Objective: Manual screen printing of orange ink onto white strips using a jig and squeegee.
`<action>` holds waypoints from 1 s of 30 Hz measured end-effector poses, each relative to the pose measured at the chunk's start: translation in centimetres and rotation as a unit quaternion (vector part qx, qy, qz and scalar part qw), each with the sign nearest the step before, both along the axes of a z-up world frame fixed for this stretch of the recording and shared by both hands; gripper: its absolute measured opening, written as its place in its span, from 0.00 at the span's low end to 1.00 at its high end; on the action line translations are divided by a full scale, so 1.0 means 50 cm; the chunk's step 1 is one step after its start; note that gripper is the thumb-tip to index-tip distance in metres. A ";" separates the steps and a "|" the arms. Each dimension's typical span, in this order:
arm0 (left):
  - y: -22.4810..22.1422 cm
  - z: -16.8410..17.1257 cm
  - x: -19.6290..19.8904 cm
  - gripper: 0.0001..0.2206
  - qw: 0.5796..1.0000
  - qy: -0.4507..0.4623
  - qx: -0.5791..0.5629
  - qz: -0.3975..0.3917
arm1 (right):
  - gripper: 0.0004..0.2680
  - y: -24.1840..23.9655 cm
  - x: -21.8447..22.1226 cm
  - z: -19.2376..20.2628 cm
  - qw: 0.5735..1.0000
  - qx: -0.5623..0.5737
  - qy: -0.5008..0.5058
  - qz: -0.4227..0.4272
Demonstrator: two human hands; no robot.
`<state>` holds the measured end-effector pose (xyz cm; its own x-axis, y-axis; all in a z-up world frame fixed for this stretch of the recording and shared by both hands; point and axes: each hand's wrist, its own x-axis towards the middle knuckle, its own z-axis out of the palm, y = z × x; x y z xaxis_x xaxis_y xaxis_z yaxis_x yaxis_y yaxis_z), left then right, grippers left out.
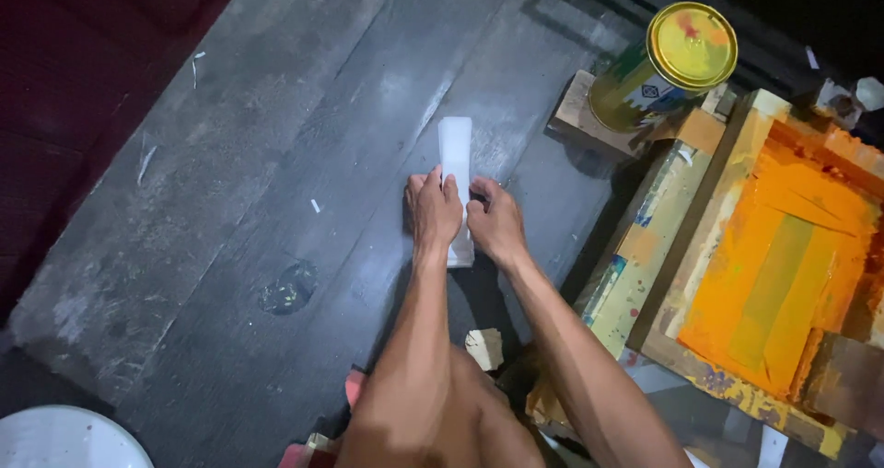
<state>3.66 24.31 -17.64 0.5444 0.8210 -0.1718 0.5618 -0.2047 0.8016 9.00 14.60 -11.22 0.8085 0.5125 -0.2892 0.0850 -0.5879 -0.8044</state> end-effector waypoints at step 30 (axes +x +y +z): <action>0.001 0.052 -0.099 0.30 0.977 0.094 -0.130 -0.141 | 0.20 0.002 -0.005 0.028 0.999 0.027 0.030 0.009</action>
